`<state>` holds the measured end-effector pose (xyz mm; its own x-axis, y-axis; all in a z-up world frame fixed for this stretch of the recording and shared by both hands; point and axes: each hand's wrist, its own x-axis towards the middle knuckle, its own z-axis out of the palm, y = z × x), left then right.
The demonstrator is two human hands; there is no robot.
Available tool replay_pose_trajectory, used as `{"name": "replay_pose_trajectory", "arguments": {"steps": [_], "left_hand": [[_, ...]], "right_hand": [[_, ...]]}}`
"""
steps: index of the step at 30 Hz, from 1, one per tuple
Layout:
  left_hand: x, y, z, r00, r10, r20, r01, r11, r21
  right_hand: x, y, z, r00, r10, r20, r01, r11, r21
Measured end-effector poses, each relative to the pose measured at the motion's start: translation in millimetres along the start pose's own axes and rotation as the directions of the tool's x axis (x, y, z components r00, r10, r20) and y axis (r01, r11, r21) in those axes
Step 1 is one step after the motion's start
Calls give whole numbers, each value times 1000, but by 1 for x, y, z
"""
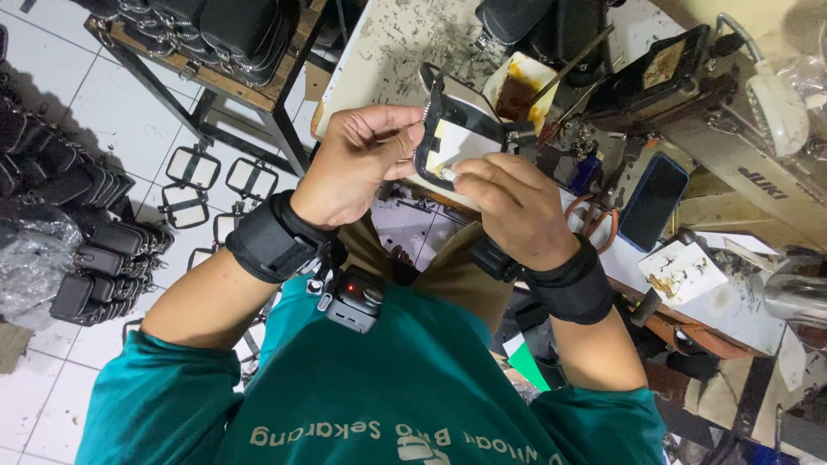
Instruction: Apply glue to the edges of leather components using a small applicator stick
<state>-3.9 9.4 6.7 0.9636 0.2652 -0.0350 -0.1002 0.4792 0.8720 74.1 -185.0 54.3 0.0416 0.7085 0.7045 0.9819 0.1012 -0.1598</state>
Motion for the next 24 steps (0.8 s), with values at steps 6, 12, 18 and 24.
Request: {"name": "replay_pose_trajectory", "arguments": {"steps": [6, 12, 18, 24], "left_hand": [[-4, 11, 13, 999, -42, -12, 41, 998, -37], [-2, -4, 3, 999, -46, 9, 46, 999, -9], [-2, -2, 1, 998, -69, 0, 69, 998, 2], [-5, 5, 6, 998, -68, -4, 68, 998, 4]], "right_hand": [[-3, 8, 5, 992, 84, -94, -89, 995, -54], [7, 17, 8, 993, 54, -106, -78, 966, -246], [7, 7, 4, 988, 133, -76, -142, 982, -127], [11, -3, 5, 985, 154, -78, -156, 987, -21]]}}
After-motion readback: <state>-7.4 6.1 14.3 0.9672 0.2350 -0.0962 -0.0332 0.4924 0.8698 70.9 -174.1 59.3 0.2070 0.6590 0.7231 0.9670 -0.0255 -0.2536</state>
